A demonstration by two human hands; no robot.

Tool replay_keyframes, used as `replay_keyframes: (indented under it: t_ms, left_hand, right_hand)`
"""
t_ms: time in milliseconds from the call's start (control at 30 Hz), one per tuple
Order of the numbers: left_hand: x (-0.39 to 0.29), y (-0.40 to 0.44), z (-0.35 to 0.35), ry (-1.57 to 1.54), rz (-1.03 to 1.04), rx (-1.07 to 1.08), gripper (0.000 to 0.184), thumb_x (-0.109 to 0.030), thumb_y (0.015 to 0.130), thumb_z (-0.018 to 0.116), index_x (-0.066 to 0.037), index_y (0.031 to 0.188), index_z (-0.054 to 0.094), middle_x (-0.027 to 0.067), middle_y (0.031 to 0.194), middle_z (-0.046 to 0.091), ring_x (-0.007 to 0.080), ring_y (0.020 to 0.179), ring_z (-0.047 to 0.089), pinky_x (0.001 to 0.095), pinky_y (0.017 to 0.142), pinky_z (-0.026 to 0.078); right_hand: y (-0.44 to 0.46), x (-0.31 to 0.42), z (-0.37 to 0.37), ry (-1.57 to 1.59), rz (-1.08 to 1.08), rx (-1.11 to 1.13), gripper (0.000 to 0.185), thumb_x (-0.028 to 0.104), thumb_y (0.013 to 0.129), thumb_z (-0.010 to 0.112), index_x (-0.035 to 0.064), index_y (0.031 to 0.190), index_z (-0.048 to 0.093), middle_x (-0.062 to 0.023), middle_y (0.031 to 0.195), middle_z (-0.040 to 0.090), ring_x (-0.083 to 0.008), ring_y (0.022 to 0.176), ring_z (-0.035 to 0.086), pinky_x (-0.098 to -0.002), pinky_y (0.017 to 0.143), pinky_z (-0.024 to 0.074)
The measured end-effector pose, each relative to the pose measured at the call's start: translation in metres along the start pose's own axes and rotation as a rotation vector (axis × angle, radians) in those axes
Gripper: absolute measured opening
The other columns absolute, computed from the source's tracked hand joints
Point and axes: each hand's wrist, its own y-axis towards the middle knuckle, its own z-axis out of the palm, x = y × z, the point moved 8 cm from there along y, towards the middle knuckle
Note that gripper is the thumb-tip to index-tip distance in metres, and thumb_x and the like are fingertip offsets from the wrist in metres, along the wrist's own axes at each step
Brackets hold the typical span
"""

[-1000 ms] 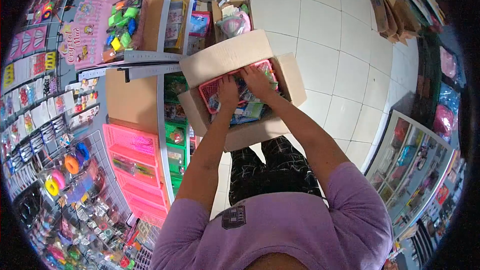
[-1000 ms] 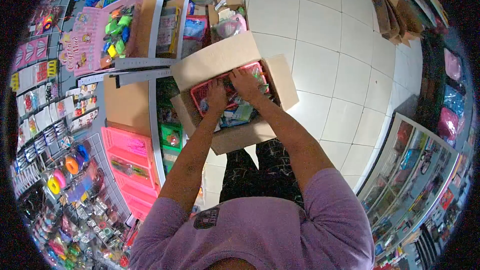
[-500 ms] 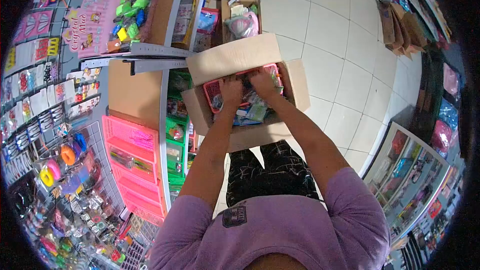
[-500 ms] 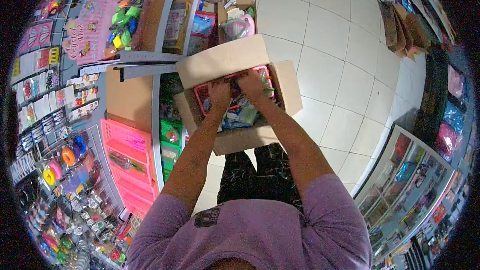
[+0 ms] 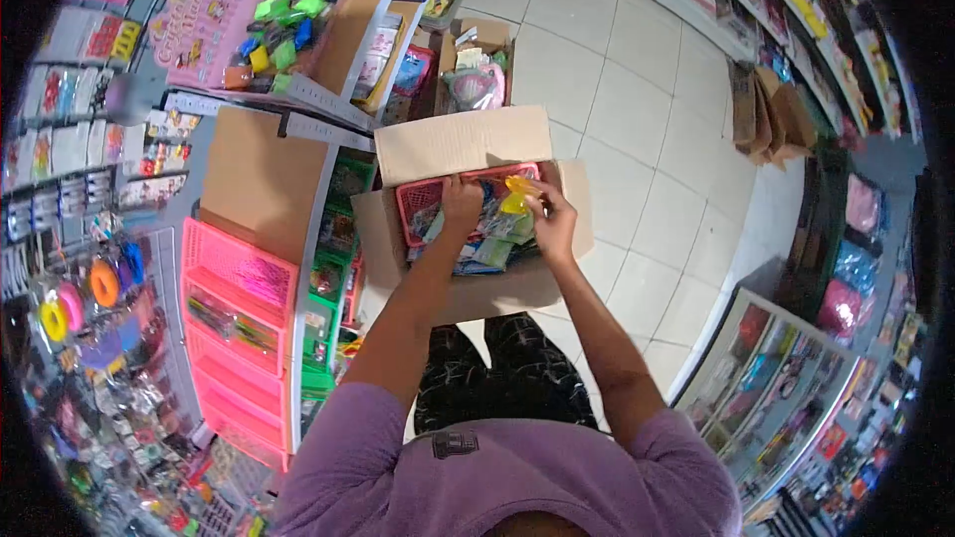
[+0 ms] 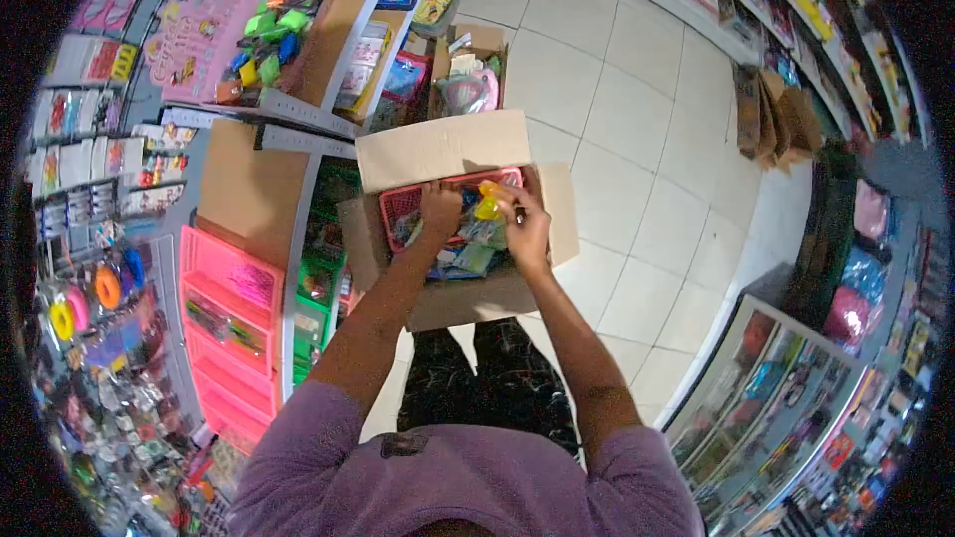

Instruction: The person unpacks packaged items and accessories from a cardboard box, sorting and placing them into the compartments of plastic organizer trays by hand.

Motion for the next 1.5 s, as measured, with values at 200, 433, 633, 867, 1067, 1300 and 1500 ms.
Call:
replay_keyframes:
  t_ms: [200,433,633,867,1067,1300,1500]
  left_hand:
    - [0.014,-0.013,-0.033,-0.253,0.112,-0.162,0.023,-0.014,0.073,0.056,-0.003,0.093,0.059,0.0112,0.089,0.060,0.0264,0.090,0.055,0.0370,0.076,0.044]
    - [0.068,-0.048,-0.090,-1.029,-0.340,-0.202,0.017,-0.013,0.091,0.046,-0.001,0.103,0.050,0.0123,0.103,0.054,0.0282,0.096,0.052,0.0356,0.080,0.047]
    - [0.087,-0.106,-0.166,-2.111,-0.797,-0.033,0.028,-0.017,0.093,0.048,-0.009,0.119,0.041,0.0029,0.113,0.046,0.0141,0.101,0.051,0.0326,0.074,0.054]
    - [0.145,-0.169,-0.253,-1.928,-0.646,-0.179,0.036,-0.016,0.086,0.061,-0.006,0.115,0.042,0.0087,0.110,0.052,0.0185,0.097,0.057,0.0341,0.082,0.051]
    - [0.212,-0.236,-0.266,-1.824,-0.800,-0.424,0.052,-0.024,0.076,0.073,0.000,0.112,0.042,0.0108,0.102,0.055,0.0176,0.090,0.057,0.0300,0.073,0.052]
    - [0.254,-0.304,-0.273,-1.716,-1.020,-0.606,0.041,-0.021,0.083,0.066,-0.004,0.113,0.044,0.0061,0.097,0.058,0.0153,0.087,0.058,0.0286,0.069,0.052]
    - [0.278,-0.328,-0.290,-1.846,-1.039,-0.813,0.046,-0.022,0.079,0.070,-0.004,0.111,0.043,0.0069,0.100,0.057,0.0164,0.086,0.059,0.0288,0.068,0.053]
  right_hand:
    - [-0.008,-0.015,-0.002,0.471,0.172,-0.001,0.019,0.004,0.084,0.061,-0.0003,0.102,0.062,-0.0001,0.086,0.063,-0.0080,0.078,0.055,-0.0229,0.070,0.0430]
    - [-0.025,0.032,0.027,0.575,0.251,0.305,0.026,0.003,0.085,0.058,0.0016,0.111,0.058,-0.0054,0.102,0.063,-0.0119,0.094,0.057,-0.0238,0.081,0.0429]
    - [-0.059,0.105,0.071,0.497,0.314,0.539,0.024,0.005,0.082,0.064,0.0003,0.104,0.058,-0.0072,0.094,0.064,-0.0133,0.082,0.059,-0.0248,0.071,0.0476]
    - [-0.101,0.181,0.148,0.357,0.131,0.830,0.015,0.003,0.081,0.063,0.0003,0.096,0.062,-0.0052,0.089,0.064,-0.0123,0.083,0.058,-0.0257,0.074,0.0469]
    - [-0.144,0.236,0.213,0.222,-0.109,0.942,0.014,0.005,0.080,0.064,0.0044,0.094,0.061,-0.0008,0.087,0.060,-0.0088,0.079,0.055,-0.0230,0.069,0.0450]
    - [-0.173,0.266,0.278,0.328,0.024,0.936,0.022,0.008,0.085,0.059,0.0019,0.106,0.057,-0.0041,0.096,0.060,-0.0118,0.085,0.055,-0.0243,0.073,0.0445]
    - [-0.192,0.281,0.332,0.414,-0.155,0.827,0.015,0.003,0.087,0.053,-0.0004,0.101,0.055,-0.0060,0.091,0.058,-0.0124,0.080,0.055,-0.0249,0.074,0.0448]
